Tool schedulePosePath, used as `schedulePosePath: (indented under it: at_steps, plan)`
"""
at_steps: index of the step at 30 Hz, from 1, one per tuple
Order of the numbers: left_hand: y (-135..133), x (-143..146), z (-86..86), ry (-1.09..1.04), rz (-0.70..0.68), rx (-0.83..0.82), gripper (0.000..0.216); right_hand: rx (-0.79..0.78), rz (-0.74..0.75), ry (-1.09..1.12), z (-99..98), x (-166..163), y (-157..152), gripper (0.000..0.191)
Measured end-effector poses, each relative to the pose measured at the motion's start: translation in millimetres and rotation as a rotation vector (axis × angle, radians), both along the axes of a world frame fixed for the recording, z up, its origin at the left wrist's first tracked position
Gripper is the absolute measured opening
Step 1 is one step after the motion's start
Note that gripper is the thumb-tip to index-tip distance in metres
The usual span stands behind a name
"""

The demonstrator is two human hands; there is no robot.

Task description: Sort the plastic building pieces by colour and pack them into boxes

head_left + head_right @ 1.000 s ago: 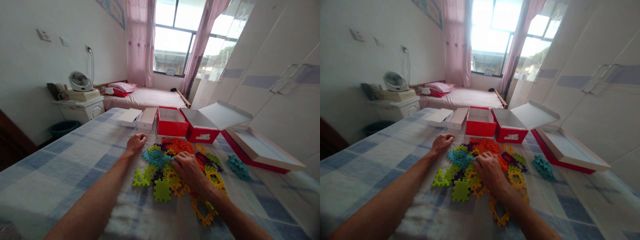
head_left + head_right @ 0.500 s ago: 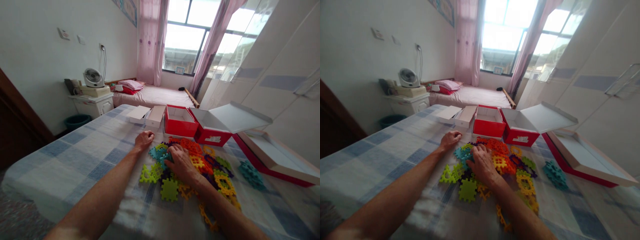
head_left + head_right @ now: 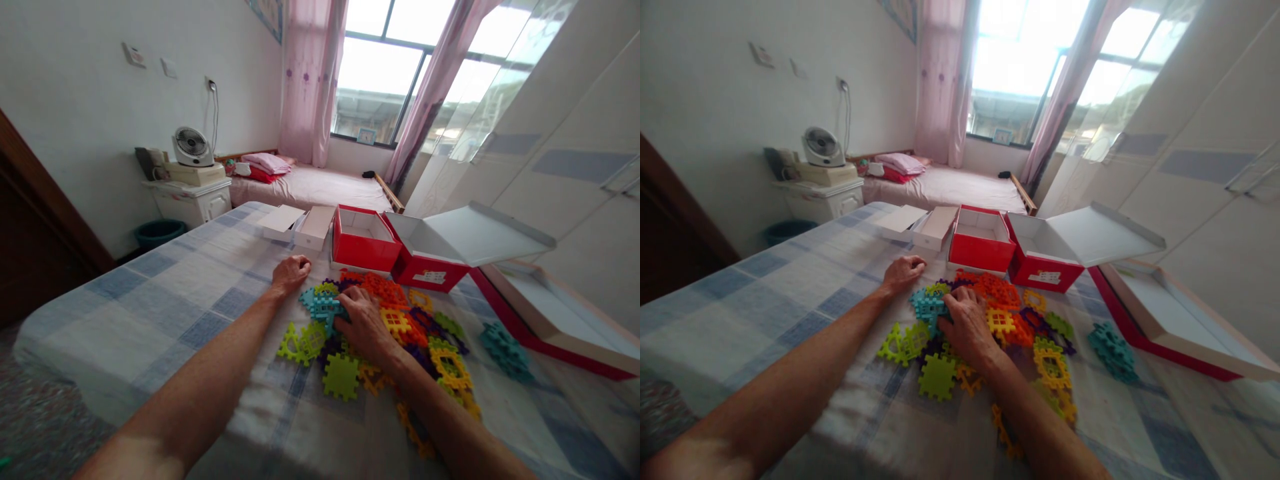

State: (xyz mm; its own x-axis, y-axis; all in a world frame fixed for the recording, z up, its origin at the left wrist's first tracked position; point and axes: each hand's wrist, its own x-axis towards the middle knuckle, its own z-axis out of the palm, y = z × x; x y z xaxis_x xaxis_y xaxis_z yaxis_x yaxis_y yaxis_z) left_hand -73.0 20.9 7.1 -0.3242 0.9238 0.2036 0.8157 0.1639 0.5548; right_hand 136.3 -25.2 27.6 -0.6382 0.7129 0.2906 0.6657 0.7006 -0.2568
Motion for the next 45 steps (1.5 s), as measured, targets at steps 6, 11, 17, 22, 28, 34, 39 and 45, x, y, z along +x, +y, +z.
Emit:
schedulePosePath:
  at_steps: [6,11,17,22,28,34,39,45]
  plan:
    - [0.4,-0.6,-1.3,0.003,-0.008,0.007,0.029,-0.141,-0.002,0.209,6.6,3.7,3.7,0.012]
    - [0.5,-1.2,-1.5,0.005,-0.009,0.01,0.029,-0.261,-0.008,0.445,36.2,22.8,6.3,0.02]
    - [0.8,-2.3,-0.2,0.022,-0.02,-0.009,0.032,-0.23,-0.321,0.402,63.3,120.2,25.8,0.026]
    - [1.9,-3.7,-0.4,0.026,-0.022,-0.023,0.034,-0.039,-0.688,0.102,41.3,216.3,51.1,0.025]
    - [0.6,-3.9,1.3,0.04,-0.015,-0.041,0.035,-0.058,-0.825,0.012,19.7,254.1,71.9,0.029]
    - [0.8,-3.5,0.6,0.041,-0.015,-0.036,0.035,-0.062,-0.823,0.032,16.9,252.3,74.2,0.042]
    - [1.7,-3.5,-1.1,0.034,-0.017,-0.024,0.034,0.253,-0.66,-0.045,19.6,227.1,56.8,0.033]
    - [2.9,-4.4,-2.9,0.032,-0.013,-0.018,0.033,0.197,-0.479,-0.293,14.2,189.6,29.9,0.027]
